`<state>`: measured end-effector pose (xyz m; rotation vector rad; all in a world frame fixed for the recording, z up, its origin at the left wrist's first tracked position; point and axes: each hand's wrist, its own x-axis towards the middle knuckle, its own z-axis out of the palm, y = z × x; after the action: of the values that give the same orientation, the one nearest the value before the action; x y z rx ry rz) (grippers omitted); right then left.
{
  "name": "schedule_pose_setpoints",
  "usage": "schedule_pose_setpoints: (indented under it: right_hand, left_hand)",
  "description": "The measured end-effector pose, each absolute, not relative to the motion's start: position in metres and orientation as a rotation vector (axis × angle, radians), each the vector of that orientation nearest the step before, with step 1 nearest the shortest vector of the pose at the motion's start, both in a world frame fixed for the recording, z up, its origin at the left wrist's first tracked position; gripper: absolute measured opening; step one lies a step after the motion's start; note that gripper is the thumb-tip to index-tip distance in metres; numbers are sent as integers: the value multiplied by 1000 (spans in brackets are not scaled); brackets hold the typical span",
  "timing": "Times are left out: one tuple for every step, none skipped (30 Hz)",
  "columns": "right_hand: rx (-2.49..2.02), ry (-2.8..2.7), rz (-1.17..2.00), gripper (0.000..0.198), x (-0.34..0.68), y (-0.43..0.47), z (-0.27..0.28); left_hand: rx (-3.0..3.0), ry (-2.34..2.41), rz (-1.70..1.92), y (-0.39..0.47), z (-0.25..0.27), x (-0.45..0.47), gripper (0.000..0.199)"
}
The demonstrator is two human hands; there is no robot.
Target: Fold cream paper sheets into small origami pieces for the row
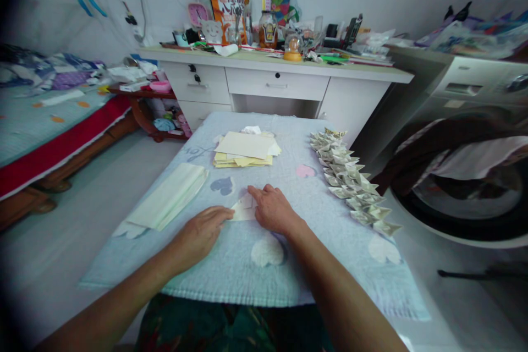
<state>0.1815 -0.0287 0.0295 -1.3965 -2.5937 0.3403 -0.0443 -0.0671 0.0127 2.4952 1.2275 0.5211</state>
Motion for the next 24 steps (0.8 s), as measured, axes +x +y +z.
schedule_pose_setpoints:
  right_hand:
    - [-1393,-2591,339,64,182,-29,29]
    - [-1389,-2589,338,64,182,-28,28]
    - [-1386,-2588,337,64,182,-28,28]
    - [-1384,-2586,336,64,182,-28,28]
    - [-1383,-2586,335,64,182,-28,27]
    - [-1382,-2585,334,64,182,-28,27]
    - [-1380,-2584,334,64,182,-28,27]
    - [-1380,-2581,334,64,182,-28,27]
    - [-1378,-2577,333,65,182,-28,27]
    - [-1376,-2573,332,65,182,-29,27]
    - [-1374,-2570,329,65,182,-29,27]
    - [-1372,-2569,326,65,182,-29,27]
    - [-1370,-2570,323,64,182,-29,28]
    - [-1368,-2573,322,64,182,-29,28]
    - [-1369,-2576,322,63,182,-29,28]
    - [-1372,-2578,324,63,182,-29,28]
    - [-1374,-2582,329,63,182,-29,29]
    - [-1378,-2584,332,63,182,-29,29]
    - [-1382,-2585,335,63,182,-29,29]
    - [-1384,-2585,338,63,182,-29,28]
    - [-1386,-2584,341,63,182,-29,28]
    - [-1387,-2583,344,63,182,-29,28]
    - [-1388,-2583,347,63,182,-29,28]
    - [-1388,-2583,348,63,182,-29,28]
  left_hand:
    - [2481,1232,539,-65,11,-45,36]
    - [2473,1243,563,-61,10,-44,39]
    - [2470,1262,593,-56,9,-43,42]
    - [2478,1270,610,-50,8,-41,45]
    - [2486,1267,606,-44,7,-38,47]
    - [2489,1260,610,-39,7,-36,49]
    - [2491,1248,618,-33,6,-33,51]
    - [2495,1223,602,-29,6,-30,53]
    - [2501,1211,591,-26,6,-28,54]
    - [2509,1208,582,-24,6,-27,55]
    - [2523,1208,571,-23,5,-27,56]
    - [2542,1213,561,-23,5,-27,56]
    - [2564,1220,551,-24,4,-28,56]
    - [2589,1225,539,-26,3,-29,57]
    - [2613,1228,527,-27,2,-30,58]
    - [2634,1230,516,-29,1,-32,59]
    - [2652,1230,506,-31,0,-34,61]
    - [2664,1228,500,-33,-1,-35,63]
    - [2670,1229,497,-35,-2,-37,65]
    - [2672,1224,491,-37,-3,-39,66]
    - [2670,1223,489,-38,-3,-40,67]
    - [2667,1221,486,-40,-4,-41,69]
    - [2665,1219,483,-42,-4,-43,70]
    - [2666,1218,485,-45,-5,-44,71]
